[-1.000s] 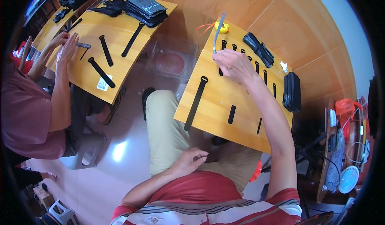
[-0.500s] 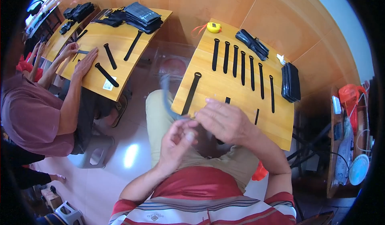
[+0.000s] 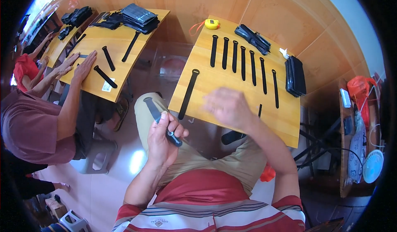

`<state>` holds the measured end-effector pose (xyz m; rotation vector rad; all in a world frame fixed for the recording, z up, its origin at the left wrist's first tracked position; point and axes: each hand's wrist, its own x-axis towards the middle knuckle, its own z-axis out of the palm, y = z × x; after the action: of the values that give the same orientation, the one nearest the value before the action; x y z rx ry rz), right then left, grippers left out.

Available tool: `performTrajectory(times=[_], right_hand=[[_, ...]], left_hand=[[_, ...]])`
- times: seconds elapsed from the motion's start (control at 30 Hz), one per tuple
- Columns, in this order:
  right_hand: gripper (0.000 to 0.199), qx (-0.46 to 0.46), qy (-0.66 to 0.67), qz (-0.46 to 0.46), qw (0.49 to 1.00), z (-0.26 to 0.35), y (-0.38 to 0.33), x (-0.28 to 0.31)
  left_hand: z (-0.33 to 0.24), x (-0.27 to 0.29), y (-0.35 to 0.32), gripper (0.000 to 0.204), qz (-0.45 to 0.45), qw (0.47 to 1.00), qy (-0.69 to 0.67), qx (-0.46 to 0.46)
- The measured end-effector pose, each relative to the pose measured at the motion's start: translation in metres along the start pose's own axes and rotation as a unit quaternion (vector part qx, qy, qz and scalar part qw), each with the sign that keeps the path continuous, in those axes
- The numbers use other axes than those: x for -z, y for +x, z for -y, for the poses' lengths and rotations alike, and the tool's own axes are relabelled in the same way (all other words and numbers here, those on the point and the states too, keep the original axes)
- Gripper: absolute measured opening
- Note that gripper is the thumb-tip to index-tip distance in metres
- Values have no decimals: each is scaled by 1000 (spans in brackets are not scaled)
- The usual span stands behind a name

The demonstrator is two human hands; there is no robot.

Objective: Assembling, measuring, and organizing black fabric velcro straps at a workstation.

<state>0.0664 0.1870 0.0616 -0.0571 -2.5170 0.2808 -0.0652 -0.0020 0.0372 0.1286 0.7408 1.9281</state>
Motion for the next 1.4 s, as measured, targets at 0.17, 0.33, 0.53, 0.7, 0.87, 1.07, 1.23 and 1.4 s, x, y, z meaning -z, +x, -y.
performTrajectory(times=[0.17,0.33,0.53,0.7,0.87,1.07,1.23,1.4], right_hand=[[22,-177,-111,47,977,-92,22,-32],[25,-254,-180,168,935,-124,36,-50],[18,-244,-223,181,926,-147,28,-77],[14,-178,-282,138,933,-150,18,-78],[8,-175,-242,-28,954,-128,22,-61],[7,-164,-130,-140,968,-54,19,-19],[9,-132,67,-135,980,23,3,-7],[9,-127,172,-102,972,59,-14,-9]], left_hand=[[-2,9,-3,22,-9,999,41,17],[-2,28,-9,22,-20,998,57,13],[-1,46,-5,21,-25,998,66,3],[2,44,3,21,-23,993,112,-4],[1,37,11,20,-30,992,124,-12],[10,26,22,13,-23,983,177,-36],[7,-9,34,14,-6,982,187,-39],[19,-15,36,18,53,996,59,-36]])
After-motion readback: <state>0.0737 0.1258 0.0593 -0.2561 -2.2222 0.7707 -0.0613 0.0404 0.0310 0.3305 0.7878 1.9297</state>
